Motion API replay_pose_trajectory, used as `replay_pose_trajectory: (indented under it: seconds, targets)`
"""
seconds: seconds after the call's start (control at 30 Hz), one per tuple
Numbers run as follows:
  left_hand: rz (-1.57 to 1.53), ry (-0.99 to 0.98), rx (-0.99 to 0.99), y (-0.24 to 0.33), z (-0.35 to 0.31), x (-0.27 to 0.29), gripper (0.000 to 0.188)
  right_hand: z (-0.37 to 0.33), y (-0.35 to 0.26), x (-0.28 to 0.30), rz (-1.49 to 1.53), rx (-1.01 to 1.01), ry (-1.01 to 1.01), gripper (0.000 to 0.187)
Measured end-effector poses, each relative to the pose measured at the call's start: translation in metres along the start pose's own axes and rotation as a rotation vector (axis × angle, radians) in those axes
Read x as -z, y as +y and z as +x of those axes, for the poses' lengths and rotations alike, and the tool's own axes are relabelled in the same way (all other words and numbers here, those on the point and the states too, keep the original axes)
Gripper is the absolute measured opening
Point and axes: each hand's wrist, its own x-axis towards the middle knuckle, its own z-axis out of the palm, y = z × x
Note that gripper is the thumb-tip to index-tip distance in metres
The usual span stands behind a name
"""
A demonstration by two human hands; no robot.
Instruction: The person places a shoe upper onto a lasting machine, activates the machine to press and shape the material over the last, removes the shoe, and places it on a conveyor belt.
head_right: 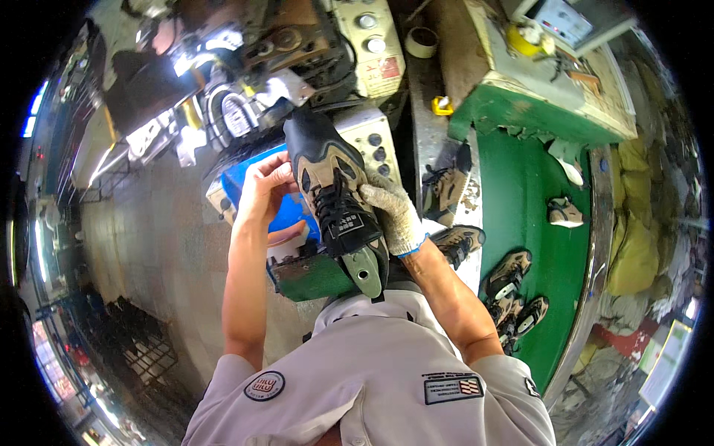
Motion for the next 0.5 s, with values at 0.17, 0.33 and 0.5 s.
replay_pose_trajectory:
  seconds: [0.17,0.33,0.5]
  targets:
    - [0.006,0.290,-0.048,0.011,-0.017,0.043,0.014,0.034,0.012,-0.042,-0.182,-0.018,0.087,0.062]
    - [-0.076,0.464,-0.144,0.009,-0.011,0.076,0.020,0.075,0.031,-0.052,-0.310,0.031,0.133,0.050]
    - [-0.204,0.619,-0.247,0.021,-0.006,0.088,0.036,0.110,0.045,-0.070,-0.394,0.104,0.139,0.047]
